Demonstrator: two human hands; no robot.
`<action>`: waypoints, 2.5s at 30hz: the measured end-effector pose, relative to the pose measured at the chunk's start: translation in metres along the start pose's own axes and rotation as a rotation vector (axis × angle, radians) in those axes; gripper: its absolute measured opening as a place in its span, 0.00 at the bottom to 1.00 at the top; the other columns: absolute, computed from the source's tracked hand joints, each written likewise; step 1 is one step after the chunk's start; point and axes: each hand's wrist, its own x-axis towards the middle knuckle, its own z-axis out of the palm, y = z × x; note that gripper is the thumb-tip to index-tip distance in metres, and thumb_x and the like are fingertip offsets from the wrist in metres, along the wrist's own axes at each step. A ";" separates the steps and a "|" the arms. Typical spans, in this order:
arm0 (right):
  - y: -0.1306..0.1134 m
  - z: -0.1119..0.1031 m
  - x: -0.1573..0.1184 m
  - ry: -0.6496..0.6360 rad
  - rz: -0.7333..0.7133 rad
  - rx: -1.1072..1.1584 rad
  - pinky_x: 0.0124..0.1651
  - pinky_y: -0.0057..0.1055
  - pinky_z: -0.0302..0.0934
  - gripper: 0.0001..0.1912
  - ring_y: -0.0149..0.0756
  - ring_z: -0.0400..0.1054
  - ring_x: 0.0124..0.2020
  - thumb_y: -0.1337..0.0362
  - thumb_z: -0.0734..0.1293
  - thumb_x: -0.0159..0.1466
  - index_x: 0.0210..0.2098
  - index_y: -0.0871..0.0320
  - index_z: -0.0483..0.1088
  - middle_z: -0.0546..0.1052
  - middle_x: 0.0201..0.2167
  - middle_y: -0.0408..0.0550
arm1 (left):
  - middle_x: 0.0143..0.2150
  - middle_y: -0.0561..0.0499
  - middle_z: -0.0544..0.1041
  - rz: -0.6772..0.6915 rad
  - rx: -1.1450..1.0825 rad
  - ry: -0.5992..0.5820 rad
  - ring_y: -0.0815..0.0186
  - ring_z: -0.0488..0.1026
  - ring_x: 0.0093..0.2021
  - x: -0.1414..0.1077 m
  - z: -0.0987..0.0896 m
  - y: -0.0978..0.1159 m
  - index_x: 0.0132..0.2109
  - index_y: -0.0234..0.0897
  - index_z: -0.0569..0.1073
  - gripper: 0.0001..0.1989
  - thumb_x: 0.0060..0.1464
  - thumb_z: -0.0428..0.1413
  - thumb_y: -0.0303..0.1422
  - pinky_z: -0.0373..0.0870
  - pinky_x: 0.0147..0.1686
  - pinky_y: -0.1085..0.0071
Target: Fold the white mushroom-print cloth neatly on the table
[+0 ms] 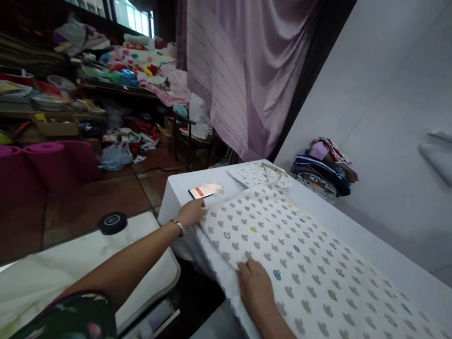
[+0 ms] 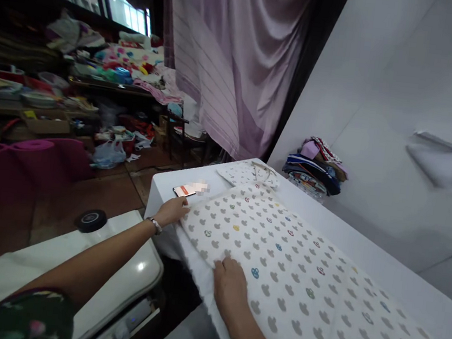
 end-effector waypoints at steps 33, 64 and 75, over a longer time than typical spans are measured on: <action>-0.003 -0.017 -0.012 0.110 -0.057 0.469 0.45 0.26 0.61 0.13 0.31 0.66 0.41 0.69 0.57 0.63 0.43 0.53 0.69 0.71 0.40 0.46 | 0.46 0.33 0.75 0.000 0.207 -0.074 0.49 0.71 0.48 0.028 -0.014 0.041 0.43 0.31 0.73 0.25 0.55 0.43 0.47 0.66 0.42 0.58; 0.183 -0.019 0.151 0.140 0.475 0.565 0.55 0.39 0.58 0.20 0.42 0.64 0.53 0.57 0.59 0.62 0.49 0.58 0.69 0.71 0.52 0.53 | 0.44 0.48 0.72 0.512 0.066 0.200 0.64 0.69 0.44 0.106 0.068 0.136 0.42 0.39 0.70 0.12 0.60 0.43 0.34 0.64 0.37 0.70; 0.140 0.000 0.264 0.024 0.711 1.149 0.17 0.20 0.58 0.13 0.25 0.65 0.16 0.56 0.62 0.62 0.29 0.59 0.63 0.71 0.22 0.41 | 0.43 0.48 0.73 0.658 -0.016 0.229 0.64 0.68 0.43 0.103 0.072 0.136 0.54 0.41 0.65 0.17 0.61 0.43 0.34 0.62 0.38 0.69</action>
